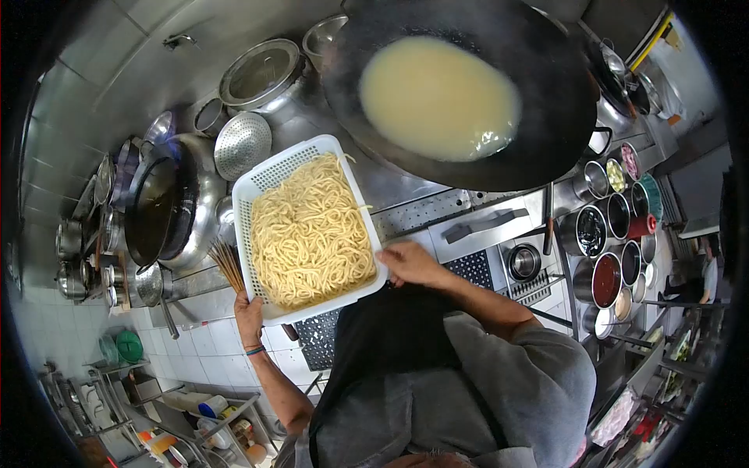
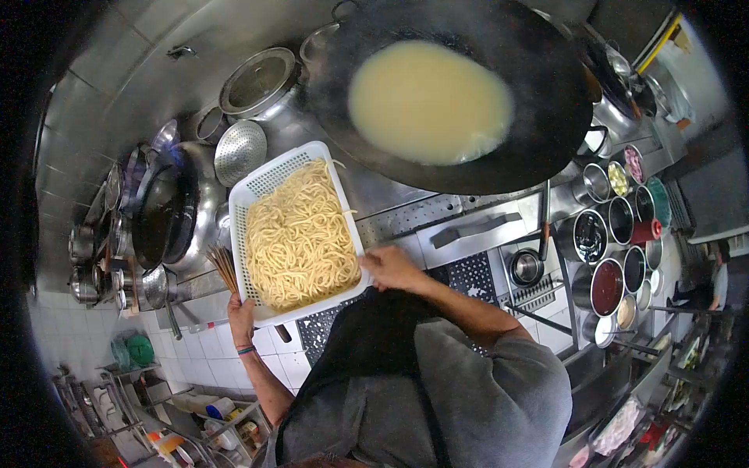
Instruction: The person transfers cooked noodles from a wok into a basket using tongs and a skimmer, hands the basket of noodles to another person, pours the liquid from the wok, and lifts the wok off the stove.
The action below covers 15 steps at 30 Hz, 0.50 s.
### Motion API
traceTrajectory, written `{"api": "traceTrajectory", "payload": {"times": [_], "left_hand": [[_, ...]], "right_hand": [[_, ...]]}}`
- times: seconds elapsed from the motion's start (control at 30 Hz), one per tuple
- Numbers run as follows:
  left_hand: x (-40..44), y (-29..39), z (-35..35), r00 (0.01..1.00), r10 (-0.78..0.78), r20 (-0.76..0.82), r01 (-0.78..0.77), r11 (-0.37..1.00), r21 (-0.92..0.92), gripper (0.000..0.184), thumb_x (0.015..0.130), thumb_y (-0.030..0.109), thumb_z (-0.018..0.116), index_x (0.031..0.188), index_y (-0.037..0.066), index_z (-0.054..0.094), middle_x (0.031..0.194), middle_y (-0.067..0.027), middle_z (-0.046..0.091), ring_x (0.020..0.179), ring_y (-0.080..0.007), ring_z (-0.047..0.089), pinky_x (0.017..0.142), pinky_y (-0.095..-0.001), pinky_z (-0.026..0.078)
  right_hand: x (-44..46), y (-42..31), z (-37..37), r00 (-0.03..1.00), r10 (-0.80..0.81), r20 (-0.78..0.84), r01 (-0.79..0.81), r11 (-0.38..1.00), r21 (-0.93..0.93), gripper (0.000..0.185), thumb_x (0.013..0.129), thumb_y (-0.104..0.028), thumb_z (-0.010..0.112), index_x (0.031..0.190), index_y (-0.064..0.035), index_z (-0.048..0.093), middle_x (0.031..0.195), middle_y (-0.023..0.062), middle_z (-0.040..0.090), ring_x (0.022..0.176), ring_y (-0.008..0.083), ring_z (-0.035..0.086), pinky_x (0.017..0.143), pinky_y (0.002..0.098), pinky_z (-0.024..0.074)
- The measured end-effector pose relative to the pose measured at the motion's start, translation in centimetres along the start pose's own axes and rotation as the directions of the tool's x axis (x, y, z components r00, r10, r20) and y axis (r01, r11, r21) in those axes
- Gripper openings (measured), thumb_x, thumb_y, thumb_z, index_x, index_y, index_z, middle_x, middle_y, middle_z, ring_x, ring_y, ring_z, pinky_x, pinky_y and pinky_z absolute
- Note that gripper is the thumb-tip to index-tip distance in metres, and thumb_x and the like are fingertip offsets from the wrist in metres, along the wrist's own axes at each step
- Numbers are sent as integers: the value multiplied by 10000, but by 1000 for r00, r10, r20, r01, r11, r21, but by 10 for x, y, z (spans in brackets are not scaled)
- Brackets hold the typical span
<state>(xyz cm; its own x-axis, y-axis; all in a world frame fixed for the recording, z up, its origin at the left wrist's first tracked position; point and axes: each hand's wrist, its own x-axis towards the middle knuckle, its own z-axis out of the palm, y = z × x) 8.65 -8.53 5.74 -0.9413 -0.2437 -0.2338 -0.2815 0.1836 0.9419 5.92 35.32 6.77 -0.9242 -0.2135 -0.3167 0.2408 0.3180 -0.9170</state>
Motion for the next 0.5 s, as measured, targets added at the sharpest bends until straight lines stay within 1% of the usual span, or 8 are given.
{"api": "traceTrajectory", "payload": {"times": [0.1,0.17,0.2,0.23,0.4,0.43,0.47,0.5], "left_hand": [[0,5,-1,1000,-13,-6,13,996,93,208,849,-7,544,1038,-19,630,893,-29,673,749,-93,591,687,-246,496],[-8,18,0,1000,16,-8,-14,980,198,236,863,26,550,1079,-26,629,903,-29,664,763,-102,581,697,-255,491],[-22,40,4,999,48,9,-49,966,255,256,871,47,554,1103,-30,627,915,-33,659,774,-109,577,705,-261,488],[-24,49,14,994,88,61,-103,947,304,277,879,69,558,1127,-35,625,927,-37,653,786,-116,572,712,-266,485],[-4,2,-5,994,8,107,-9,1000,16,529,845,82,512,1346,-89,504,1253,-182,590,1085,-286,582,953,-390,473],[16,-25,-19,990,78,113,-88,992,87,473,944,179,534,1343,-70,488,1204,-211,598,997,-282,606,847,-396,508],[-41,75,33,983,-157,-91,180,898,401,703,909,379,680,1357,-118,462,1292,-277,549,1090,-361,550,979,-433,436],[-37,71,36,989,-143,-47,149,878,455,723,915,433,644,1357,-110,466,1294,-287,546,1094,-380,542,997,-438,422]], "right_hand": [[54,-1,-14,933,-258,-249,200,951,-237,586,956,-510,547,1144,36,643,998,223,712,1005,422,660,937,489,507],[126,15,0,814,-407,-415,195,864,-465,601,956,-479,566,1305,9,564,1123,240,681,978,425,663,935,463,515],[134,-25,-8,885,-291,-363,222,950,-219,669,956,-496,568,1395,1,483,1291,251,608,1105,369,632,978,455,494],[164,-34,-3,897,-259,-359,214,964,-160,648,954,-480,569,1376,5,495,1268,251,613,1090,369,634,965,456,497],[287,-20,27,920,-91,-380,55,993,-105,543,945,-400,572,1281,26,555,1157,251,638,1014,368,645,902,458,514],[300,-12,23,920,-58,-388,25,996,-90,522,943,-384,572,1262,30,567,1134,251,643,999,368,647,889,458,517],[309,-6,22,922,-41,-385,12,997,-78,502,942,-369,573,1243,34,579,1112,251,648,984,368,649,877,458,520],[311,-1,21,922,-37,-385,9,997,-73,483,940,-353,573,1224,38,591,1090,250,653,969,368,651,864,459,523]]}}
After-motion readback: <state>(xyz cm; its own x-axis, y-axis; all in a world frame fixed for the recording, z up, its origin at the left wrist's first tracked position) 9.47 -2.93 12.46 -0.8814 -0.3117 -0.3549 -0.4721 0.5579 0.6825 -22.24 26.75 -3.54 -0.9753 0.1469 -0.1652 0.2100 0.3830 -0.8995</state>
